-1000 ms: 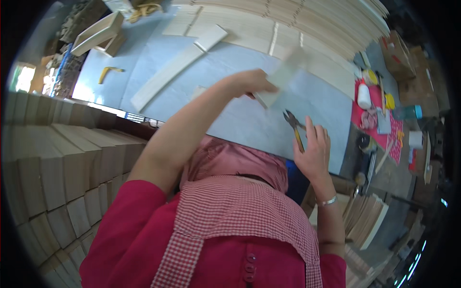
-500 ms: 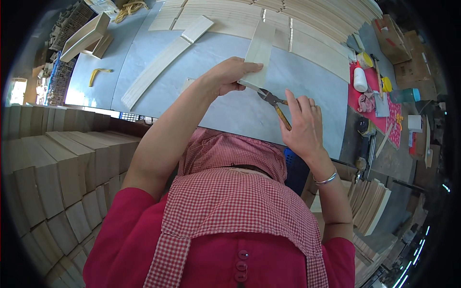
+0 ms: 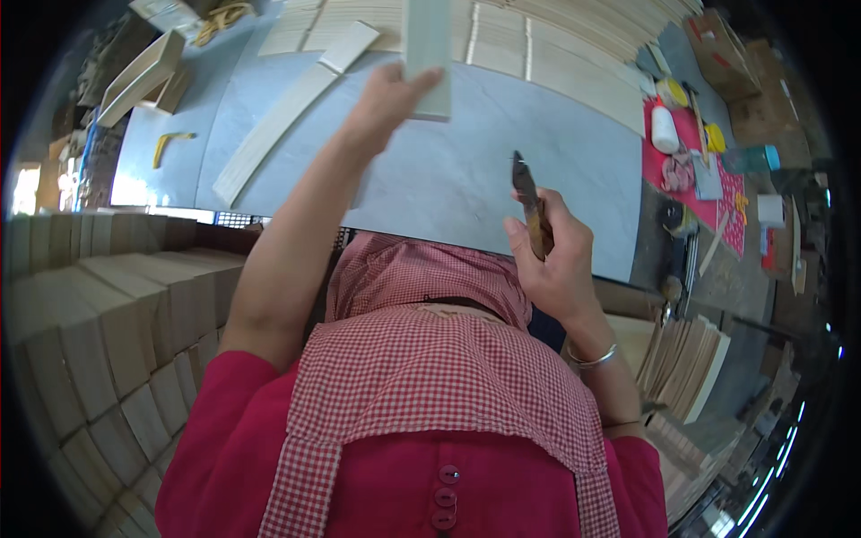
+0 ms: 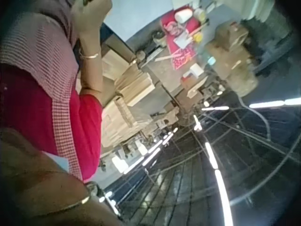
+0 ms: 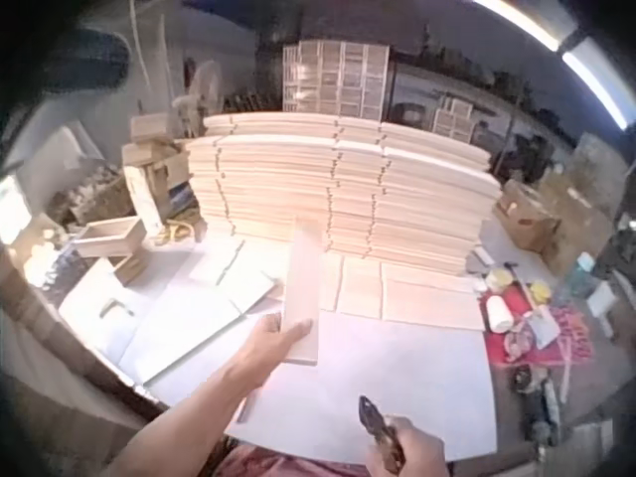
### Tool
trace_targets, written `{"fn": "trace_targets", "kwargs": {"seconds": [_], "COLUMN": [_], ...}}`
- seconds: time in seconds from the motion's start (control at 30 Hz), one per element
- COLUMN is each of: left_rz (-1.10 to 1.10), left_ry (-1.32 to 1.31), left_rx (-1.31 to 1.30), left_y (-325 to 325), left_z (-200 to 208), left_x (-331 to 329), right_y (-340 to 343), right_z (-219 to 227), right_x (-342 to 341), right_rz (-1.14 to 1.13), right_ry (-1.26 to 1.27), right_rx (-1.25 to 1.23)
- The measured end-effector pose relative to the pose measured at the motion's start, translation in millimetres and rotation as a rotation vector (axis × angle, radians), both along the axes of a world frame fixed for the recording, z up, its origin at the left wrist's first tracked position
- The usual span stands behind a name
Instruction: The person assembles small wooden boxes by applying glue to the edges of pre-cut wooden pieces and securing them with a pneumatic nail gun. They handle multiple components, aligning them to form rectangular frames and then attaching the base panels to complete the boxes.
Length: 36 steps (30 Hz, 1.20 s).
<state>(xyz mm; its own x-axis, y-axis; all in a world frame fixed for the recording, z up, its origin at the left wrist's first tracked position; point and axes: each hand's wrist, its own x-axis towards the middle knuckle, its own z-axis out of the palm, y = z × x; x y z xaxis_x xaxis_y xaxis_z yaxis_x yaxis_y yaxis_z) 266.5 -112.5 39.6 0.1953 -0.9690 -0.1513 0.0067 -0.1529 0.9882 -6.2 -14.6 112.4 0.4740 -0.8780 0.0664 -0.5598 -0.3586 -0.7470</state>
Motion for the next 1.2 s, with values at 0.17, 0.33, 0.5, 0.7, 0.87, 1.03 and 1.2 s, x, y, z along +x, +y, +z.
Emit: {"fn": "trace_targets", "kwargs": {"seconds": [0.17, 0.33, 0.5, 0.7, 0.87, 1.03, 1.2], "left_rz": [-0.106, 0.025, 0.132, 0.208, -0.052, -0.382, -0.505], "left_ry": [-0.036, 0.167, 0.262, 0.285, -0.102, -0.724, -1.136], "left_rx": [0.055, 0.127, 0.081, -0.106, 0.031, 0.079, -0.188], "left_y": [33, 52, 60, 52, 59, 34, 2], "left_z": [45, -4, 0, 30, 61, 22, 21], "left_x": [0, 6, 0, 21, 14, 2, -23], "right_y": [27, 10, 6, 40, -5, -102, -163], "right_z": [-48, -82, -100, -76, -64, -65, -28], "right_x": [-69, -105, -17, 95, 33, -171, -319], "right_rz": [0.02, -0.319, -0.295, 0.559, 0.05, -0.524, -0.994], "right_ry": [0.396, 0.325, 0.258, 0.028, -0.043, 0.268, 0.523], "right_rx": [-0.124, -0.164, -0.201, 0.178, 0.027, -0.407, -0.017]}}
